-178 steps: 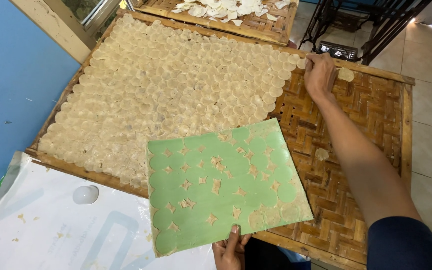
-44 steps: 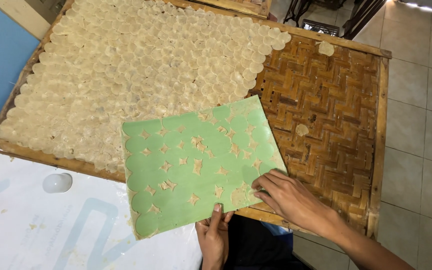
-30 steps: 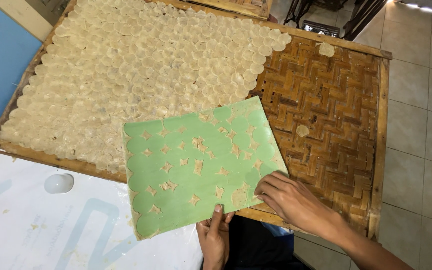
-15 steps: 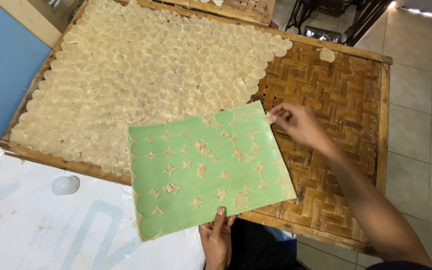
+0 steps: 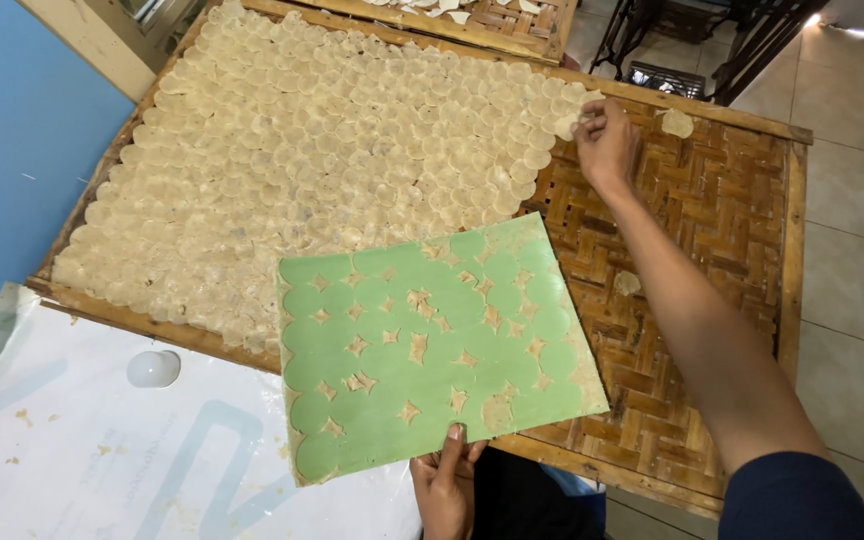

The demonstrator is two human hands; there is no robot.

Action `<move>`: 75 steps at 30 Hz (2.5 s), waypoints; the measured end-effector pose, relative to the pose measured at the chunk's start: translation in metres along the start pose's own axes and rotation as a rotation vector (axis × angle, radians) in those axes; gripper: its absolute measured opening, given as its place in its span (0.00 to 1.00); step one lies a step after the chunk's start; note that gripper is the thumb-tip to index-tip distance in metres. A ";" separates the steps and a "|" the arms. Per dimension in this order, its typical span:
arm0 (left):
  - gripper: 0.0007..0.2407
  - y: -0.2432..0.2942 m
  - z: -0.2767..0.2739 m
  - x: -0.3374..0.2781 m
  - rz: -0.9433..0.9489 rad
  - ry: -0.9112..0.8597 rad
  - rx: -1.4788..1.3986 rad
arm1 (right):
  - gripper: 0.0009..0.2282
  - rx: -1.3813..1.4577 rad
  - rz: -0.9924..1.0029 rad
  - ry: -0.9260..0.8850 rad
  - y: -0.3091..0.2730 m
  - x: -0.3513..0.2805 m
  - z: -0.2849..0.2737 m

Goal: Peeling off shaped dough pieces from a stencil and preparing more dough on a flat surface using a rolling pin and oil.

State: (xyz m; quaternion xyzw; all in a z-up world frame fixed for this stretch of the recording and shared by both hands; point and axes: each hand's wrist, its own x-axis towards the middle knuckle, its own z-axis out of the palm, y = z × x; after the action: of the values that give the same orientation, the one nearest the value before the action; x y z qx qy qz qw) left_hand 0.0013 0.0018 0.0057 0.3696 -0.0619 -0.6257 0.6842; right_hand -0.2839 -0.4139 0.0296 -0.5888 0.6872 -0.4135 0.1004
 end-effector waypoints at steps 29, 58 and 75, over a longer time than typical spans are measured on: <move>0.09 0.008 0.008 -0.004 -0.022 -0.007 0.038 | 0.16 -0.122 -0.646 -0.772 -0.146 -0.302 -0.131; 0.10 0.010 0.009 -0.005 -0.017 -0.033 0.055 | 0.07 -0.181 -0.352 -0.671 -0.097 -0.145 -0.116; 0.09 0.005 0.005 -0.004 -0.022 0.013 0.060 | 0.07 -0.201 -0.308 -0.031 -0.014 -0.011 -0.009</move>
State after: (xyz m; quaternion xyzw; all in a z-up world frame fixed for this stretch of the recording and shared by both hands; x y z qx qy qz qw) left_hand 0.0019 0.0031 0.0141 0.3947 -0.0718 -0.6287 0.6662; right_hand -0.2769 -0.3998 0.0412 -0.7004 0.6253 -0.3441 -0.0128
